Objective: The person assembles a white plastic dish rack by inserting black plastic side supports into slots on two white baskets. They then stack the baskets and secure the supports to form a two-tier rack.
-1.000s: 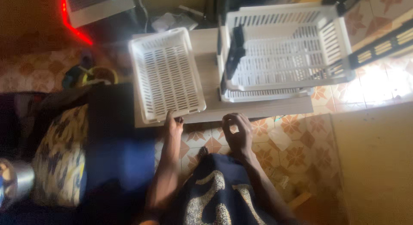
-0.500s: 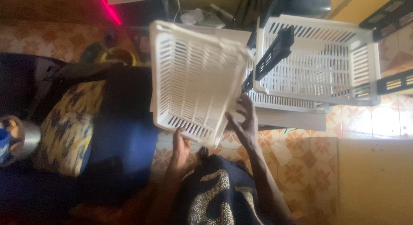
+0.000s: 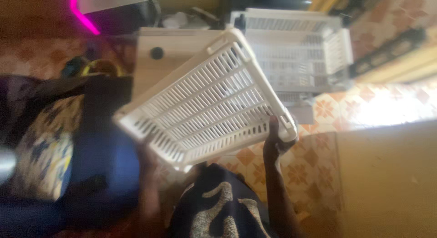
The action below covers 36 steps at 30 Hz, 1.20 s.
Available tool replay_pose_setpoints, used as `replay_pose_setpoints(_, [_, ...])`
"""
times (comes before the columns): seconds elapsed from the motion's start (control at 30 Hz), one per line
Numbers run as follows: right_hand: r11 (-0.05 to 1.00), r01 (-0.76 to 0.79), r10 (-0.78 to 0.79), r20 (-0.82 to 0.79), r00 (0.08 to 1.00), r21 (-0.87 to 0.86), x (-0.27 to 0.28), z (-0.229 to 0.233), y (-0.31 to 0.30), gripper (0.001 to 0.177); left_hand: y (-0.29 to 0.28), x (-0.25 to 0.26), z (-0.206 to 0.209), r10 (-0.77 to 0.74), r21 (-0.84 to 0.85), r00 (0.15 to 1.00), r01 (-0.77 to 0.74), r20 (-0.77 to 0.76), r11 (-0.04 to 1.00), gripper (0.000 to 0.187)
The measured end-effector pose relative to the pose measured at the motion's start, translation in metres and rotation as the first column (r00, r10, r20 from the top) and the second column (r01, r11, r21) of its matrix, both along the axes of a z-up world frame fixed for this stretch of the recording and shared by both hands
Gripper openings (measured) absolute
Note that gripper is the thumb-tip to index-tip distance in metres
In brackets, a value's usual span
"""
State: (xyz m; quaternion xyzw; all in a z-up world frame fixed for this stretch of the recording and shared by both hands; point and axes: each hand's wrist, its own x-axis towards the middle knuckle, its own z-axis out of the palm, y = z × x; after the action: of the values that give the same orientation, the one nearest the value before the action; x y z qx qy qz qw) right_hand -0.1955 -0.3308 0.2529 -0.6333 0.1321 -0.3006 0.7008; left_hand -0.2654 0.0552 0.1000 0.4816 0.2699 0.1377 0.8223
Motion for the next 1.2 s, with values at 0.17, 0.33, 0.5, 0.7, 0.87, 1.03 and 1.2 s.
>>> replay_pose_setpoints(0.17, [0.974,0.025,-0.035,0.043,0.998,0.223,-0.023,-0.028,-0.061,0.048,-0.057,0.001,0.11,0.057,0.336,0.994,-0.086,0.095,0.938,0.05])
replay_pose_setpoints(0.33, [0.786,0.028,-0.004,-0.04,0.999,0.618,-0.037,-0.054,-0.107,0.053,-0.097,-0.006,0.149,-0.024,0.564,0.97,-0.121,0.243,0.817,0.05])
replay_pose_setpoints(0.5, [0.659,0.034,0.018,-0.062,0.998,0.752,-0.06,-0.067,-0.141,0.042,-0.112,-0.006,0.113,-0.142,0.645,0.97,-0.018,0.195,0.764,0.037])
replay_pose_setpoints(0.7, [0.773,0.184,-0.082,-0.192,0.978,0.607,-0.097,-0.085,-0.175,0.037,-0.171,0.01,0.095,-0.206,0.921,0.978,0.044,0.04,0.387,0.042])
replay_pose_setpoints(0.87, [0.89,0.242,-0.156,-0.24,0.958,0.387,-0.117,-0.097,-0.208,0.034,-0.23,-0.002,0.17,-0.449,0.692,0.855,0.159,0.261,0.704,0.056])
replay_pose_setpoints(1.03, [0.966,0.156,-0.16,0.002,0.987,0.204,-0.105,-0.084,-0.227,0.03,-0.249,0.009,0.249,-0.509,0.666,0.823,0.235,0.252,0.708,0.086])
replay_pose_setpoints(1.2, [0.935,0.345,-0.333,0.132,0.934,-0.078,-0.056,-0.022,-0.231,0.045,-0.23,0.049,0.298,-0.502,0.826,0.809,0.036,0.306,0.562,0.096])
